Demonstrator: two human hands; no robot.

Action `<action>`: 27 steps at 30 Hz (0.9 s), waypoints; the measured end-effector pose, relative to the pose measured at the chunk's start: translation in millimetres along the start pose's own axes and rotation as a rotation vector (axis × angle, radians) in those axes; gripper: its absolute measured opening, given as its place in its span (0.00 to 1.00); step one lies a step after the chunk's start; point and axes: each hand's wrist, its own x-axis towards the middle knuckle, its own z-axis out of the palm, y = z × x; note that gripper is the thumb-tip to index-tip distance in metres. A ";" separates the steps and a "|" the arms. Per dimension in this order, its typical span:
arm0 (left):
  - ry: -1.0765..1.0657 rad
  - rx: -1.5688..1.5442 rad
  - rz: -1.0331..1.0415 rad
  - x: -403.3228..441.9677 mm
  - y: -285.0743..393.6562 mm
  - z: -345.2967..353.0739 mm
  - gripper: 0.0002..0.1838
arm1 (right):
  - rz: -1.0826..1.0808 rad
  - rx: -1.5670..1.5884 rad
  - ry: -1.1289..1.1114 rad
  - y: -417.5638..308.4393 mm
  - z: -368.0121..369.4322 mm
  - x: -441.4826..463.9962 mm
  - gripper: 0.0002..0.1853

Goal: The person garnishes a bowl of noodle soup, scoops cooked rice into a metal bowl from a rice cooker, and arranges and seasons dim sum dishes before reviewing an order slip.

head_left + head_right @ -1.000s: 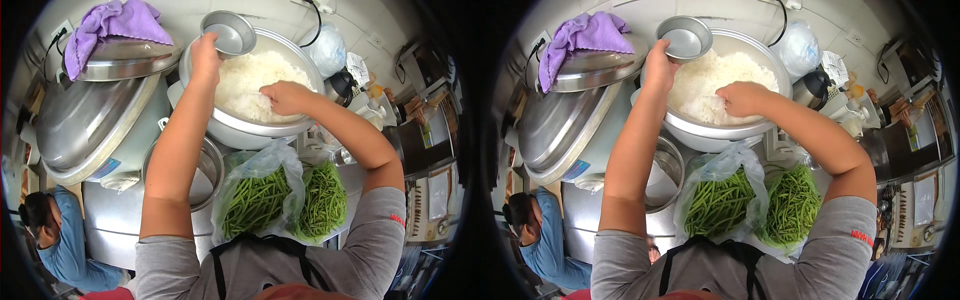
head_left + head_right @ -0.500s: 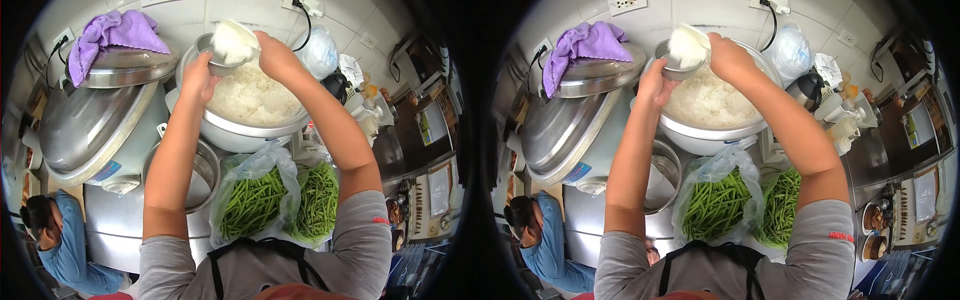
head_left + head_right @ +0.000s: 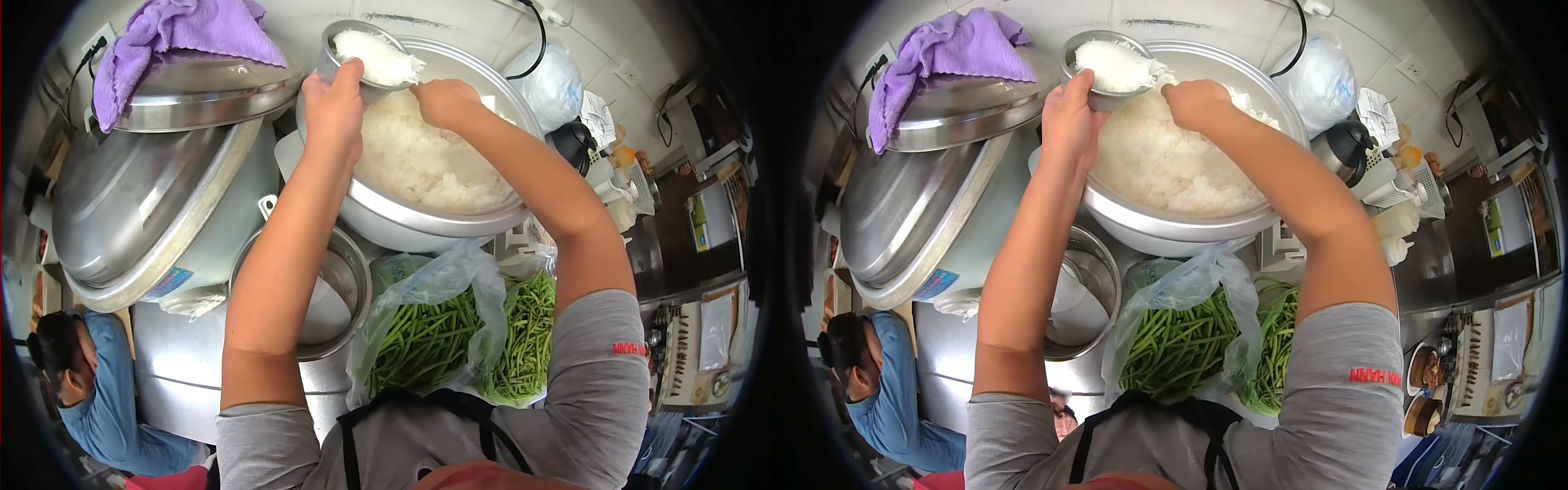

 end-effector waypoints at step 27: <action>-0.136 -0.026 -0.057 -6.9 10.9 7.0 0.16 | -0.253 0.543 -0.362 17.9 -10.6 -110.5 0.11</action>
